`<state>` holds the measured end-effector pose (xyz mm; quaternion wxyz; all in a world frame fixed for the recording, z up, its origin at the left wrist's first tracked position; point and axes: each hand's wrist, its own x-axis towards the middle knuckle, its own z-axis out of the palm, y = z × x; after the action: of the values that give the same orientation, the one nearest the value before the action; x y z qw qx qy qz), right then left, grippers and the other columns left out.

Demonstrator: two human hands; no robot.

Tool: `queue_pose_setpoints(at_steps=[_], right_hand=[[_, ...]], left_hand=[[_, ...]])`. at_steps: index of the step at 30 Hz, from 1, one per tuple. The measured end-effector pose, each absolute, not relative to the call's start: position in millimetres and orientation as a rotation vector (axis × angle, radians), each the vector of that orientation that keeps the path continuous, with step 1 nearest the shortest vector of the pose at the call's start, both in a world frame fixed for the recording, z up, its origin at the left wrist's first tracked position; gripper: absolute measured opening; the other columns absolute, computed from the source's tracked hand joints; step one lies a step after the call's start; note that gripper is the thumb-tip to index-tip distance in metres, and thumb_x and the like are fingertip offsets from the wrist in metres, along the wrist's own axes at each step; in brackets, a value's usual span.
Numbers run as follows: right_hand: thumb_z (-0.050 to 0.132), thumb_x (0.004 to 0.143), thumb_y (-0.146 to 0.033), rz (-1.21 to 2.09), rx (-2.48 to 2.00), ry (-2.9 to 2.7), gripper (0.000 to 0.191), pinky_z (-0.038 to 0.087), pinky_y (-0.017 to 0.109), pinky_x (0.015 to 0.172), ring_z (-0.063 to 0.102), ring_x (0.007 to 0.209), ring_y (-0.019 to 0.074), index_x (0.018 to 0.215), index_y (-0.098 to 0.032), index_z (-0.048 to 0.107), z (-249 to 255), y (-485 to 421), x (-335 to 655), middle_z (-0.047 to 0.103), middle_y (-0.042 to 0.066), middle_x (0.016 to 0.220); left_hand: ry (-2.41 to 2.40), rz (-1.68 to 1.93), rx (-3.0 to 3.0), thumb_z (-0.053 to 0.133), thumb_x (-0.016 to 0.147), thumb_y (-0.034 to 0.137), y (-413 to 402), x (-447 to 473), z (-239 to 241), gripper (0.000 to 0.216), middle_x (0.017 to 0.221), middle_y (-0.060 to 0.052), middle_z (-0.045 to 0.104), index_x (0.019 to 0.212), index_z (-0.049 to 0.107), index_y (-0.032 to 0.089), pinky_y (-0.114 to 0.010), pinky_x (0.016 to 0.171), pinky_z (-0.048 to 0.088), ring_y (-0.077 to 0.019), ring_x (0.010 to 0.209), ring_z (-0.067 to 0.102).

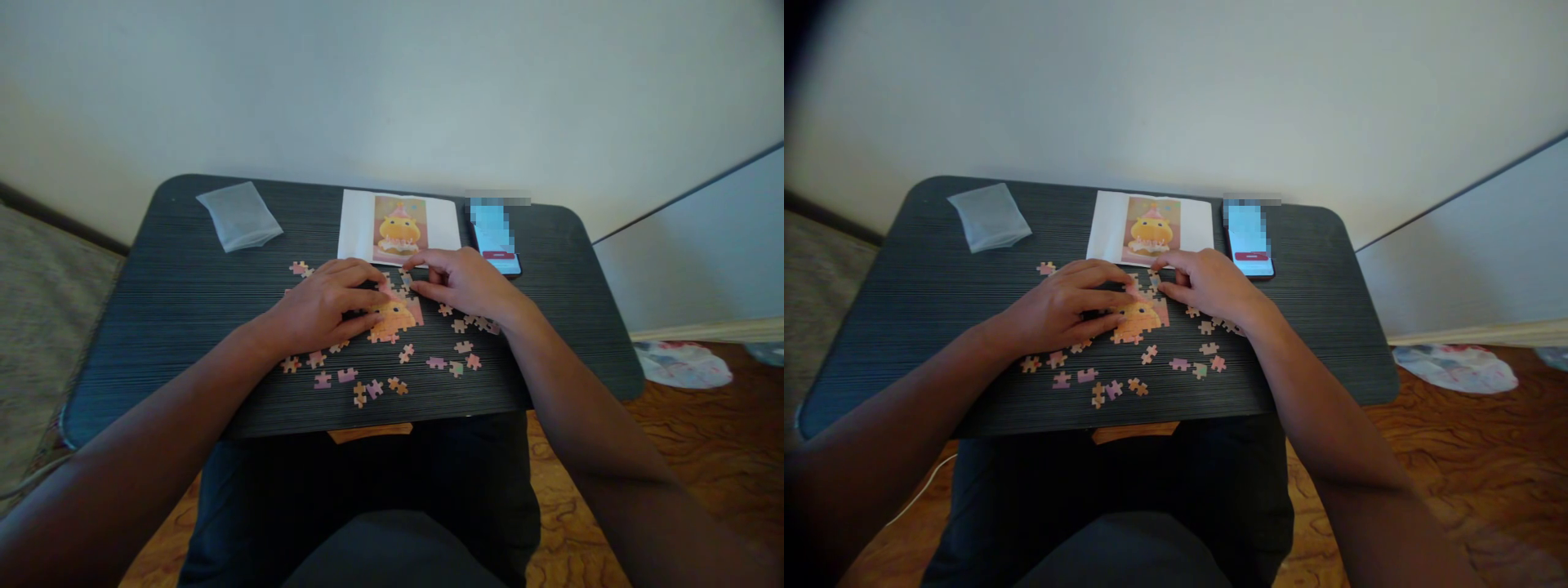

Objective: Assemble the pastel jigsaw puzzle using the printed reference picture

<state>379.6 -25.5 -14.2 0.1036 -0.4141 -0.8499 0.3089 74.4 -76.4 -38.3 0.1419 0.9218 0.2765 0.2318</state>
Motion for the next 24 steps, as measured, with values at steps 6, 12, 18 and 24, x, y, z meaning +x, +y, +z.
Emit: queue_pose_setpoints(at_steps=[6,12,18,24], right_hand=[[0.073,0.108,-0.037,0.899,-1.217,-2.517,0.034,0.041,0.035,0.073,0.062,0.067,0.0158,0.139,-0.025,0.079,-14,-26,380,0.072,-0.003,0.077],[0.075,0.107,-0.035,0.880,-1.214,-2.514,0.033,0.042,0.035,0.073,0.063,0.067,0.0156,0.137,-0.023,0.079,-14,-27,379,0.071,-0.004,0.076],[0.075,0.107,-0.033,0.834,-1.228,-2.537,0.031,0.041,0.035,0.072,0.063,0.067,0.0157,0.136,-0.025,0.079,-12,-26,380,0.073,-0.004,0.077],[0.078,0.105,-0.035,0.768,-1.260,-2.552,0.030,0.039,0.036,0.069,0.062,0.064,0.0150,0.133,-0.025,0.081,-11,-23,389,0.074,-0.005,0.075]], left_hand=[[0.817,0.650,2.659,0.070,0.113,0.030,-77,74,-38,0.021,0.146,-0.016,0.076,0.126,0.085,0.022,-0.057,0.120,0.058,-0.0348,0.138,0.071],[0.827,0.641,2.659,0.070,0.113,0.030,-77,74,-37,0.022,0.146,-0.016,0.077,0.127,0.085,0.022,-0.056,0.120,0.057,-0.0343,0.138,0.072],[0.835,0.643,2.647,0.070,0.113,0.030,-77,74,-38,0.021,0.146,-0.014,0.077,0.126,0.085,0.025,-0.056,0.120,0.058,-0.0333,0.139,0.072],[0.815,0.647,2.652,0.069,0.113,0.030,-76,74,-38,0.022,0.144,-0.016,0.078,0.124,0.087,0.022,-0.058,0.120,0.058,-0.0356,0.138,0.072]])
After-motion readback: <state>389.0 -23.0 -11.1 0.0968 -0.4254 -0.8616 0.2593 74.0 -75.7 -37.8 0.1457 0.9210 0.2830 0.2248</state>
